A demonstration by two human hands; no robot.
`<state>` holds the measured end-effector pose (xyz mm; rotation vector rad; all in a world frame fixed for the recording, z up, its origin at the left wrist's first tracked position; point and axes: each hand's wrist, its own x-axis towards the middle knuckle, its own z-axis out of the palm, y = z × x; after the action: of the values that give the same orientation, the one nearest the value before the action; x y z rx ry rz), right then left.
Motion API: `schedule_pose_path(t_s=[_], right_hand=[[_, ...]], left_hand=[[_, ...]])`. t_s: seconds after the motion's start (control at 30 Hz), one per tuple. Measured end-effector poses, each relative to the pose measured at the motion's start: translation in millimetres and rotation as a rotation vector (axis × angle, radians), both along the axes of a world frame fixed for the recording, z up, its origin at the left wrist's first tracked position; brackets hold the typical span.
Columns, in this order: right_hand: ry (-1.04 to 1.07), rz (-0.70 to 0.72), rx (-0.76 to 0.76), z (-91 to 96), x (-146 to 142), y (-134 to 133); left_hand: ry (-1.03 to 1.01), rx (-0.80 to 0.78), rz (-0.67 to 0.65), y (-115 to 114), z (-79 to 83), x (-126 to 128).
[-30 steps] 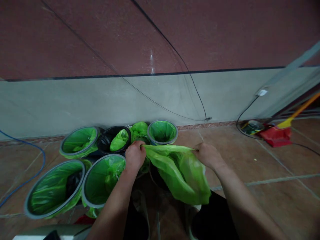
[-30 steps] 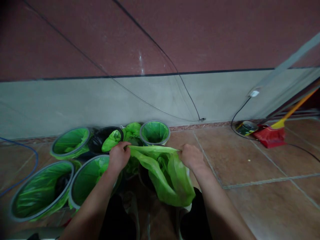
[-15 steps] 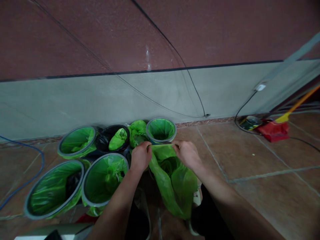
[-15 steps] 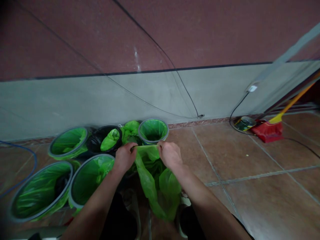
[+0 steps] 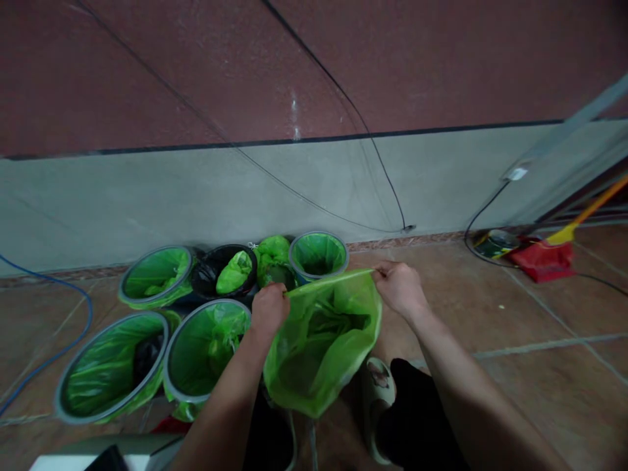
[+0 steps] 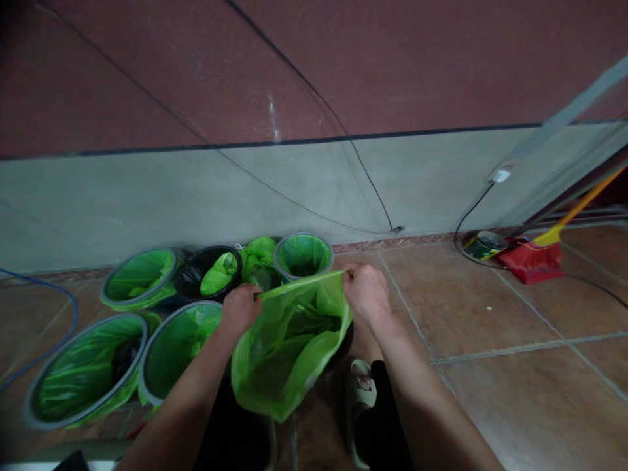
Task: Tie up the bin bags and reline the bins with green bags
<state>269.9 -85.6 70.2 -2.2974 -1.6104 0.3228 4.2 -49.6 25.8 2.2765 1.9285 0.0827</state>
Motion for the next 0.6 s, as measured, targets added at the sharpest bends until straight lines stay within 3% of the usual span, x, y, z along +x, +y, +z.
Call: schedule_pose_path(t_s=[0.33,0.43,0.6], right_hand=[[-0.121,0.133,-0.419,-9.0,18.9,-7.3],[-0.134,0.128,-0.4,-12.5,8.0,-8.4],[-0.086,0.356,-0.197,-19.0,-30.7,-10.8]], left_hand=[[-0.127,0.166,0.147,11.9,7.9,-16.8],[-0.181,0.151,0.102,11.4,6.3,-11.9],[-0.262,0.14,-0.009,5.4,6.5,2.7]])
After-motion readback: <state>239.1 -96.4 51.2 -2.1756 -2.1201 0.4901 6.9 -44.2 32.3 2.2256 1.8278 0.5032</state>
